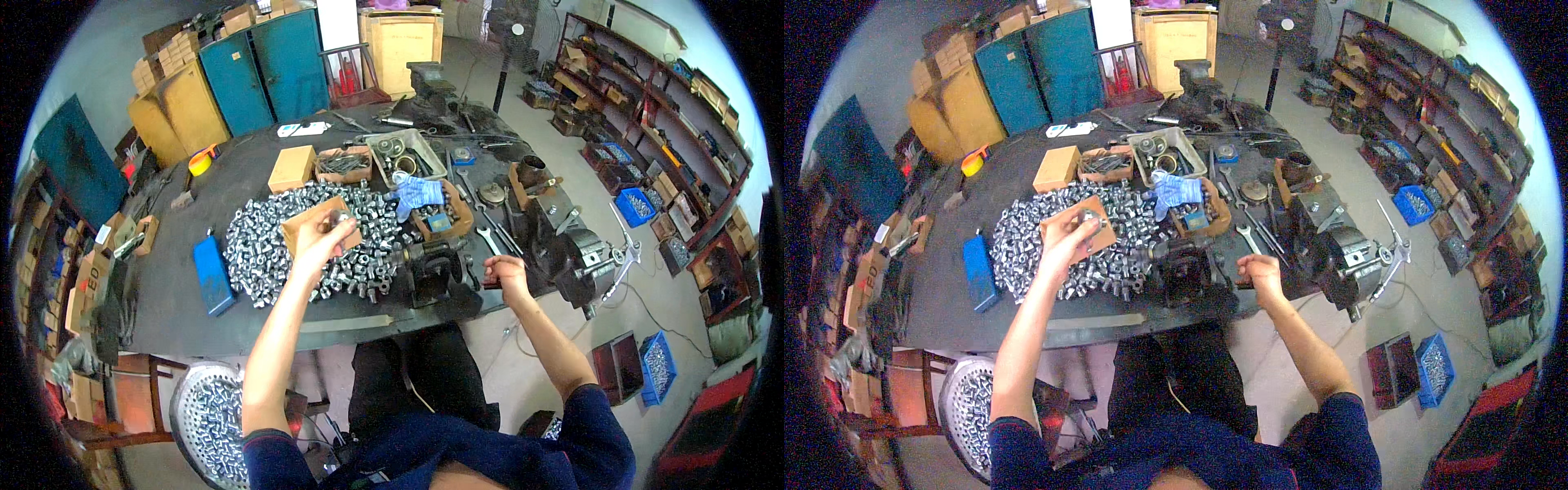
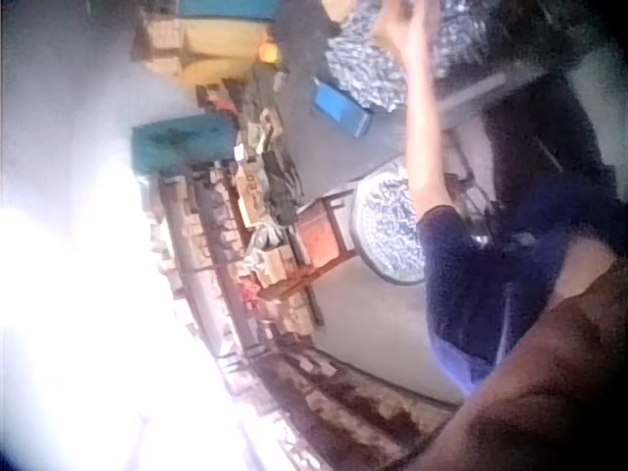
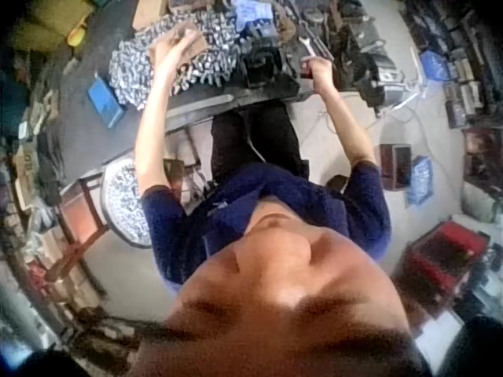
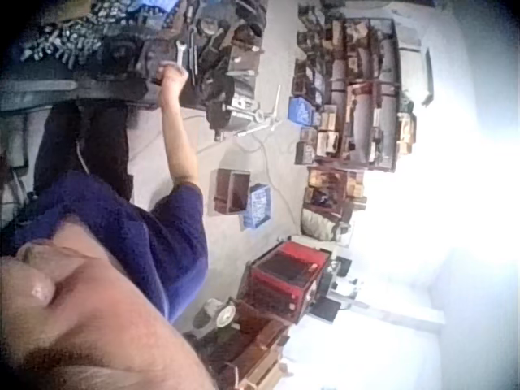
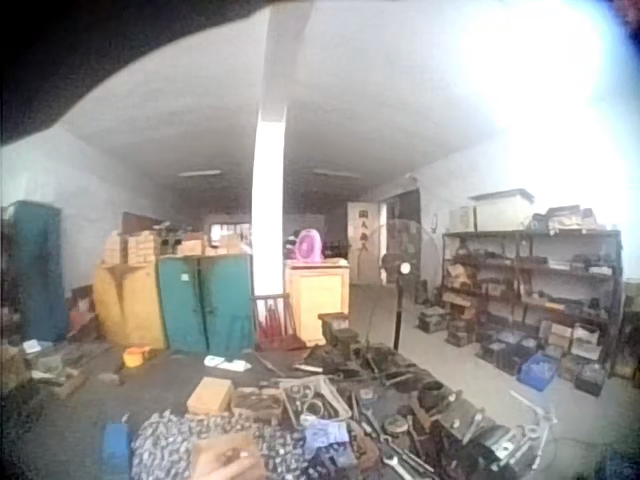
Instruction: The person uses an air gun to blow debris off metal bolts on a tray, assembles a cardboard box, and then cleans and places individual metal parts into the box at a workbench.
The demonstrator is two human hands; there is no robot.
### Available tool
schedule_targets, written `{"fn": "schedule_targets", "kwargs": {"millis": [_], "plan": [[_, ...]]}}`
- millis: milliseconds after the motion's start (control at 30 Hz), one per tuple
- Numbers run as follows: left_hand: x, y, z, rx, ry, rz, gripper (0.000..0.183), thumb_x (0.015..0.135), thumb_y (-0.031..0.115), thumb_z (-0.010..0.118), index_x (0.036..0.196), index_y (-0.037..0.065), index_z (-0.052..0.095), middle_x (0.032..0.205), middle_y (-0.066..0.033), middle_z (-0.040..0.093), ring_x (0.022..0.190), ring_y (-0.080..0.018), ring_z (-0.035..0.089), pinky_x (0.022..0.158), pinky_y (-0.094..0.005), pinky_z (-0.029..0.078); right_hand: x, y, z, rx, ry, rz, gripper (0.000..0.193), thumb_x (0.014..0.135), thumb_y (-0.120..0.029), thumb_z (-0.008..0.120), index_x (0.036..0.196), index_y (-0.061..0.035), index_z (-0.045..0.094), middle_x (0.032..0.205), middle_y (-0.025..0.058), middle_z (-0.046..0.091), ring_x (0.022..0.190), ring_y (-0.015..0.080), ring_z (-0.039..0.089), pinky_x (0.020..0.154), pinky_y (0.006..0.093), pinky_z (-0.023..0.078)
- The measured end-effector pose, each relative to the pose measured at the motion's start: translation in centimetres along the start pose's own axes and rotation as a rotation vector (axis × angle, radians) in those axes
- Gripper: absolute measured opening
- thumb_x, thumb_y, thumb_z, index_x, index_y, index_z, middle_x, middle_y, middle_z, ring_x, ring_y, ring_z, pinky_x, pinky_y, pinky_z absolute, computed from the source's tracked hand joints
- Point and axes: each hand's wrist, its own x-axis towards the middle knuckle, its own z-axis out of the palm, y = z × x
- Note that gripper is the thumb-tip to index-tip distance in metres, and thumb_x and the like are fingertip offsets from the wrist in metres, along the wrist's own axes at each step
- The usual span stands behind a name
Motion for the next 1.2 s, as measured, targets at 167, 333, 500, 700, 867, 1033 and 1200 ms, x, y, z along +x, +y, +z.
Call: {"fn": "schedule_targets", "kwargs": {"millis": [167,333,500,700,867,1033,1200], "plan": [[6.6,0.1,2.3,1.04,0.08,0.263,0.045,0.059,0.033,0.072,0.095,0.008,0.06,0.08,-0.0105,0.065,0.075,-0.025,0.063,0.067,-0.036,0.049,8.6,-6.8,3.8,-0.793,-0.171,-0.486,0.028,0.061,-0.018,0.059,0.084,-0.0026,0.065,0.076,0.0109,0.064,0.068,0.0223,0.062,0.063,0.0311,0.047],[13.1,-3.1,4.3,1.335,-0.048,0.227,0.05,0.058,0.039,0.07,0.101,0.014,0.06,0.082,-0.0132,0.064,0.081,-0.0291,0.062,0.07,-0.0396,0.049,19.5,-5.3,10.7,-1.084,-0.337,-0.729,0.045,0.056,-0.024,0.062,0.099,-0.0146,0.065,0.115,0.0185,0.053,0.103,0.0296,0.054,0.088,0.033,0.043],[16.7,-5.7,4.9,1.485,-0.22,0.204,0.041,0.058,0.033,0.068,0.091,0.011,0.059,0.076,-0.0146,0.063,0.074,-0.03,0.062,0.065,-0.042,0.049,23.1,-1.4,12.4,-1.183,-0.486,-0.596,0.048,0.054,-0.023,0.061,0.1,-0.0135,0.064,0.123,0.0164,0.048,0.116,0.0325,0.042,0.095,0.0356,0.037],[20.7,-9.0,4.6,1.515,-0.251,0.258,0.038,0.059,0.03,0.068,0.089,0.01,0.059,0.074,-0.0141,0.063,0.071,-0.0312,0.062,0.063,-0.0425,0.05,22.1,-2.5,10.0,-1.383,-0.759,-0.354,0.019,0.052,-0.022,0.061,0.063,-0.0074,0.065,0.063,0.0175,0.059,0.061,0.0332,0.059,0.059,0.0411,0.048],[21.6,-10.5,4.9,1.469,-0.292,0.195,0.036,0.061,0.029,0.068,0.088,0.008,0.058,0.079,-0.014,0.063,0.076,-0.0306,0.062,0.065,-0.0418,0.05,26.3,-4.7,10.5,-1.013,-0.588,-0.559,0.019,0.057,-0.022,0.058,0.066,-0.0073,0.065,0.065,0.0158,0.06,0.063,0.0306,0.06,0.061,0.0379,0.048],[21.6,-10.3,4.3,1.502,-0.352,0.122,0.046,0.064,0.036,0.067,0.099,0.008,0.054,0.081,-0.0166,0.063,0.079,-0.0324,0.061,0.067,-0.0433,0.05,31.8,-3.9,16.2,-1.044,-0.359,-0.649,0.045,0.056,-0.021,0.06,0.1,-0.0138,0.065,0.109,0.0152,0.057,0.092,0.0301,0.058,0.082,0.0344,0.046],[20.2,-8.1,2.7,1.465,-0.409,0.255,0.04,0.072,0.027,0.064,0.103,0.007,0.051,0.083,-0.0169,0.06,0.076,-0.0335,0.061,0.064,-0.0446,0.048,36.4,-2.9,20.6,-1.514,-0.337,-0.548,0.049,0.058,-0.018,0.061,0.107,-0.0199,0.062,0.132,0.0246,0.034,0.097,0.0319,0.058,0.086,0.0357,0.045]]}}
